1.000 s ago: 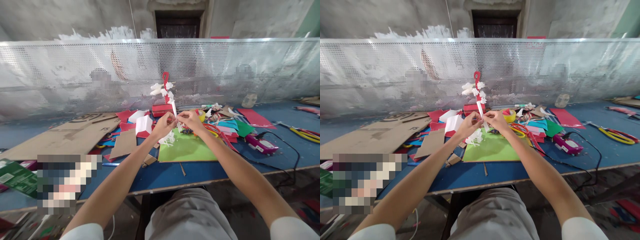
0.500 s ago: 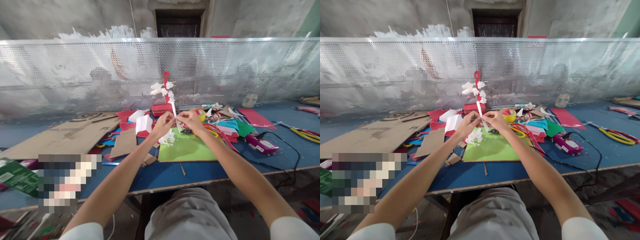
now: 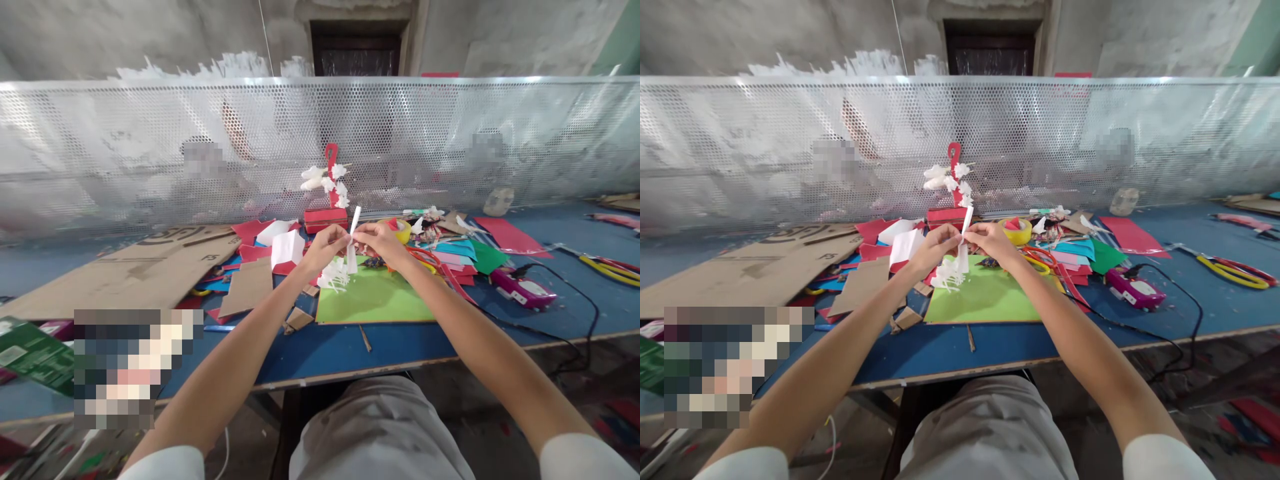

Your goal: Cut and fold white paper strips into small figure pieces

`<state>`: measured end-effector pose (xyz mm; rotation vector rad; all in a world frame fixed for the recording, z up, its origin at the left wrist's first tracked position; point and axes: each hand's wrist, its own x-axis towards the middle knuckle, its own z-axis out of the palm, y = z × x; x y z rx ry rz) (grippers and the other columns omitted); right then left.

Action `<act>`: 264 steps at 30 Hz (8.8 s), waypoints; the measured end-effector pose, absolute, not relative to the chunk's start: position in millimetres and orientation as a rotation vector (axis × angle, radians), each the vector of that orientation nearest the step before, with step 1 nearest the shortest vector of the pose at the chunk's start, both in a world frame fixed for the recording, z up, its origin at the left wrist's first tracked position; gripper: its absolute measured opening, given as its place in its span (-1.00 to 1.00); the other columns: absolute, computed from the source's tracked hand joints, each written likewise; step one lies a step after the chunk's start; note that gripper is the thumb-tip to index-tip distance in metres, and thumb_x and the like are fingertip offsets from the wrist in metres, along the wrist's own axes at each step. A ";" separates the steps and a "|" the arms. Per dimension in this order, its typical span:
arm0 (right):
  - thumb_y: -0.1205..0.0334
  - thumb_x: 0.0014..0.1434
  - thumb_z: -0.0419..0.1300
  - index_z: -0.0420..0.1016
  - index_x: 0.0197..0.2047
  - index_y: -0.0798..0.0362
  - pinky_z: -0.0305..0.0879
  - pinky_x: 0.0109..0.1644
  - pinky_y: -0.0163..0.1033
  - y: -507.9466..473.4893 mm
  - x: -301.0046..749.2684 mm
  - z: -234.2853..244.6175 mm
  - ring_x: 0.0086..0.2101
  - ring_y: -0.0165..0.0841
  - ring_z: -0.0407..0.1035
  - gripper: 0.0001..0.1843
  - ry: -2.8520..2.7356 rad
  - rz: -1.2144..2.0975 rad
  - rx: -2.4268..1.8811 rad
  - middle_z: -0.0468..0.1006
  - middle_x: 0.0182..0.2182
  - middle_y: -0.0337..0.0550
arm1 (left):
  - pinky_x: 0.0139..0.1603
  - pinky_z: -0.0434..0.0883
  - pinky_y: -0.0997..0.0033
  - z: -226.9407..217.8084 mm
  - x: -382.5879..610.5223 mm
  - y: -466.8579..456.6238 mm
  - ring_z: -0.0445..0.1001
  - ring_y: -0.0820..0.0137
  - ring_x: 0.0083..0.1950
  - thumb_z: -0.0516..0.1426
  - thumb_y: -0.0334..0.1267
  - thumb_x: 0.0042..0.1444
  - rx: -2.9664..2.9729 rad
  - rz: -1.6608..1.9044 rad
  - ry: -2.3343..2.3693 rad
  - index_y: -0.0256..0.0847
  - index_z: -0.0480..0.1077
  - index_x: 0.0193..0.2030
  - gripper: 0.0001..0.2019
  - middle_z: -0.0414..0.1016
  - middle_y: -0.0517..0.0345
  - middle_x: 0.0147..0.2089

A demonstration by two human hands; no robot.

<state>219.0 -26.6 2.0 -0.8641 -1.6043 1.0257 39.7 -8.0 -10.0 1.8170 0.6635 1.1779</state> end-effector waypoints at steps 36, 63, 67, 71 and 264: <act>0.13 0.07 0.21 0.48 -0.37 0.10 0.34 -0.36 -0.29 -19.8 219.2 -3.5 -0.44 -0.38 0.42 -0.81 -1.752 0.640 -0.938 0.57 -0.43 -0.10 | -0.31 0.37 0.43 -6.3 40.8 -15.8 0.45 0.42 -0.34 0.08 -0.23 0.18 2.254 1.302 0.888 -0.23 0.34 -0.30 -0.88 0.48 0.13 -0.35; 0.08 0.03 0.26 0.53 -0.36 0.09 0.22 -0.51 -0.34 -34.3 216.4 7.7 -0.58 -0.47 0.29 -0.77 -1.654 0.838 -0.929 0.51 -0.52 -0.17 | -0.29 0.45 0.47 -10.7 35.0 -3.9 0.43 0.51 -0.39 0.17 -0.14 0.14 1.860 1.174 0.670 -0.27 0.37 -0.28 -0.79 0.41 0.17 -0.41; 0.09 0.03 0.26 0.53 -0.35 0.10 0.24 -0.49 -0.34 -31.6 216.8 5.9 -0.56 -0.46 0.30 -0.77 -1.650 0.829 -0.928 0.52 -0.51 -0.17 | -0.30 0.45 0.47 -4.7 36.9 -11.8 0.44 0.50 -0.38 0.20 -0.12 0.10 1.910 1.194 0.703 -0.27 0.35 -0.30 -0.77 0.42 0.16 -0.36; 0.13 0.02 0.27 0.52 -0.37 0.11 0.27 -0.44 -0.33 -29.4 217.3 4.0 -0.51 -0.44 0.34 -0.80 -1.659 0.793 -0.884 0.53 -0.49 -0.15 | -0.33 0.43 0.47 -2.9 38.4 -15.3 0.44 0.48 -0.37 0.21 -0.14 0.09 2.040 1.226 0.751 -0.26 0.34 -0.30 -0.78 0.42 0.14 -0.33; 0.26 0.00 0.21 0.37 -0.34 0.04 0.29 -0.32 -0.29 -14.1 224.7 -9.0 -0.42 -0.38 0.40 -0.88 -1.924 0.358 -1.061 0.52 -0.44 -0.20 | -0.31 0.31 0.41 -14.3 26.0 4.3 0.44 0.36 -0.35 0.11 -0.37 0.02 2.340 1.216 1.268 -0.19 0.41 -0.31 -0.91 0.51 0.13 -0.35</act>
